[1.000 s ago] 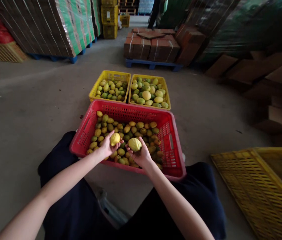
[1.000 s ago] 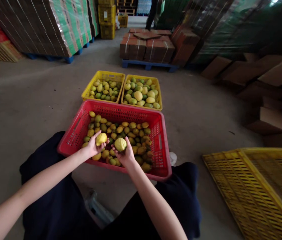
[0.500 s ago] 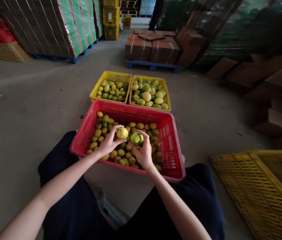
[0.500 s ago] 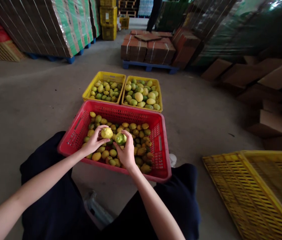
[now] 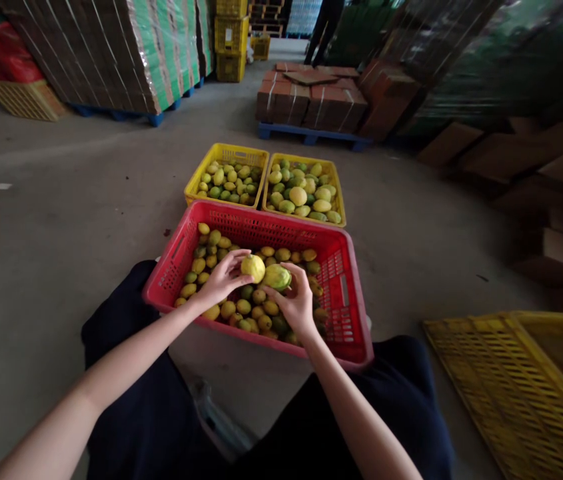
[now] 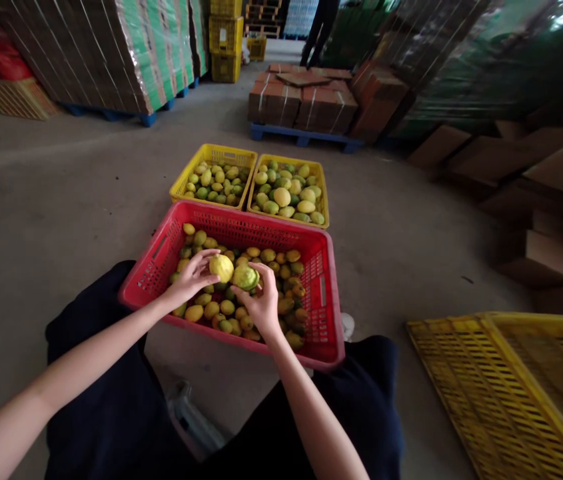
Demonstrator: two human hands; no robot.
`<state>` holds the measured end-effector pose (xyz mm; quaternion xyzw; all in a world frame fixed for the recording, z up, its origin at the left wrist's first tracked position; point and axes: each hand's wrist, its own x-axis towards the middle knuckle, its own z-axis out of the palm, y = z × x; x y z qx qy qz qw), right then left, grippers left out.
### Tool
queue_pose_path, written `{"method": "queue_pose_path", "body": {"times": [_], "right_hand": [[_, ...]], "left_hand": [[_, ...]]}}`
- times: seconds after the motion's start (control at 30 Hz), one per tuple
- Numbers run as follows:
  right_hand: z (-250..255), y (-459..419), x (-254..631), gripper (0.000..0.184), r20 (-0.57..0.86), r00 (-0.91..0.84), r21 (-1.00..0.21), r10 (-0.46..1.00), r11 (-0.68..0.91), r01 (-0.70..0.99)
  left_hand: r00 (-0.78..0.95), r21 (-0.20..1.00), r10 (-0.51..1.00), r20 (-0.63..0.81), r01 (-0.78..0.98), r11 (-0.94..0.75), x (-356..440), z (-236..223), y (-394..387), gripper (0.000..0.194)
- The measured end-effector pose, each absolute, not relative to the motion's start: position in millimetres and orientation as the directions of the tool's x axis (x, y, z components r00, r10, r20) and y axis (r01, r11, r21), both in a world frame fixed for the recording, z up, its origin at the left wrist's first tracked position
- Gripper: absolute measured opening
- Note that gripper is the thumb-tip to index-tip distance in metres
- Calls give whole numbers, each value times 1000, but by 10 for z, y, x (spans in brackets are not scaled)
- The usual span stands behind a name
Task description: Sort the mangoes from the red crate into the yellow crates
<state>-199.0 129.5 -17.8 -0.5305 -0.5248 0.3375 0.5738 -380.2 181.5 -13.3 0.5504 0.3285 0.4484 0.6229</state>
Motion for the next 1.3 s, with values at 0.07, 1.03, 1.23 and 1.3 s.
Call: {"method": "queue_pose_path", "body": {"times": [0.07, 1.03, 1.23, 1.3], "right_hand": [[-128, 1311, -1984, 50, 58, 184, -987, 981, 83, -135], [-95, 1365, -1954, 17, -333, -84, -531, 939, -261, -806], [-111, 1379, -1939, 23, -331, -90, -540, 939, -267, -798], [-102, 1383, -1940, 24, -322, -91, -530, 942, -259, -807]], "left_hand": [[395, 899, 917, -55, -381, 217, -3804, -124, 1838, 51], [443, 421, 826, -349, -713, 560, -3745, -114, 1816, 29], [510, 387, 748, -426, -644, 660, -3753, -145, 1837, 33], [538, 363, 722, -435, -629, 687, -3751, -130, 1828, 36]]}}
